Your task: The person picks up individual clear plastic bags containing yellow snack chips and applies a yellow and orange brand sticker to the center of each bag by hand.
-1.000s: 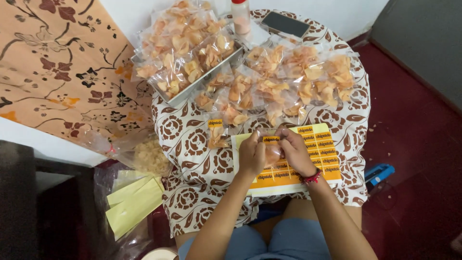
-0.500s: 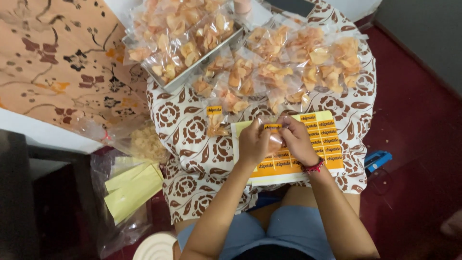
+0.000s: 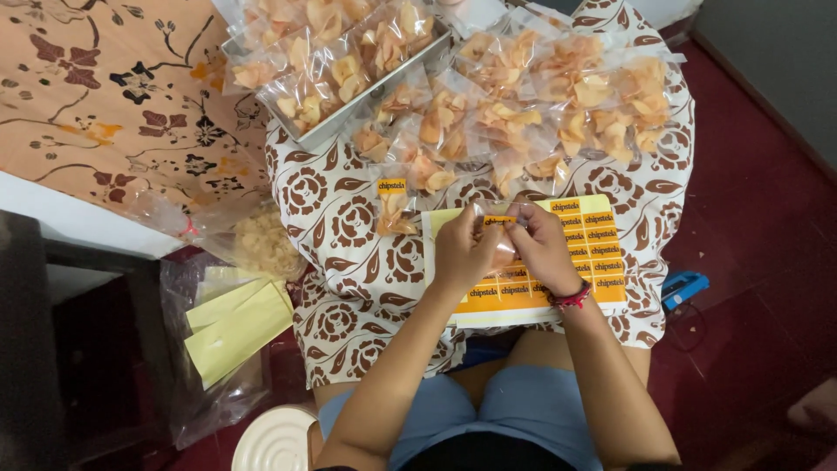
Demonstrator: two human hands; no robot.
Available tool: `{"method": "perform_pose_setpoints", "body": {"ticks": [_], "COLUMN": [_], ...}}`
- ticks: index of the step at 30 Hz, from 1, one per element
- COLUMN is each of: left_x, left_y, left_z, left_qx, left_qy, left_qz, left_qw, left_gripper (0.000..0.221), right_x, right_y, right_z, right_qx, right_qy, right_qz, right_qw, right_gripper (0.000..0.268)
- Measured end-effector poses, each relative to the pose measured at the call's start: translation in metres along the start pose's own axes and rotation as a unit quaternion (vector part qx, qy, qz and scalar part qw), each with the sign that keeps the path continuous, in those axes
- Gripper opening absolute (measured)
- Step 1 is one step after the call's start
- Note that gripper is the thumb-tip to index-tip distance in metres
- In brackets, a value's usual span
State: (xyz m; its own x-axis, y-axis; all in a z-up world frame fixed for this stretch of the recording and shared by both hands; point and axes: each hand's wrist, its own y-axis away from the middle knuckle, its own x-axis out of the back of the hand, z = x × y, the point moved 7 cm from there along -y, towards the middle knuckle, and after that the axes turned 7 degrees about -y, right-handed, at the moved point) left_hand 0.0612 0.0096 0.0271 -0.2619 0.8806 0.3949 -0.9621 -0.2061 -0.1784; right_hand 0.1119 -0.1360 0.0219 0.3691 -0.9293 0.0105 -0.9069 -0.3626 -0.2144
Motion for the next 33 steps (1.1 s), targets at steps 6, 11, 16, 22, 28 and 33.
{"method": "perform_pose_setpoints", "body": {"ticks": [6,11,16,22,28,33], "left_x": [0.004,-0.002,-0.002,0.004,0.007,0.002], "left_y": [-0.001,0.0,0.0,0.0,0.001,0.001], "left_z": [0.008,-0.009,-0.009,0.004,0.014,-0.001], "left_qx": [0.025,0.014,0.014,0.009,0.004,0.002], "left_qy": [-0.005,-0.021,-0.012,-0.025,-0.012,-0.027], "left_qz": [-0.007,0.003,0.004,0.023,0.03,0.037], "left_qw": [1.0,1.0,1.0,0.999,0.999,0.999], "left_gripper": [0.034,0.028,0.028,0.027,0.027,0.023], "right_x": [-0.002,-0.002,-0.003,-0.002,-0.004,-0.004], "right_y": [-0.002,-0.001,-0.002,-0.002,-0.001,0.002], "right_z": [-0.004,-0.005,-0.006,-0.002,-0.007,-0.009], "right_qx": [-0.012,-0.005,-0.013,-0.003,0.012,0.01], "right_qy": [-0.014,0.016,0.009,0.018,0.026,0.02], "right_qz": [0.005,0.005,0.003,-0.003,-0.011,-0.005], "right_qw": [1.0,1.0,1.0,1.0,1.0,1.0], "right_gripper": [0.02,0.015,0.021,0.019,0.02,0.023]}}
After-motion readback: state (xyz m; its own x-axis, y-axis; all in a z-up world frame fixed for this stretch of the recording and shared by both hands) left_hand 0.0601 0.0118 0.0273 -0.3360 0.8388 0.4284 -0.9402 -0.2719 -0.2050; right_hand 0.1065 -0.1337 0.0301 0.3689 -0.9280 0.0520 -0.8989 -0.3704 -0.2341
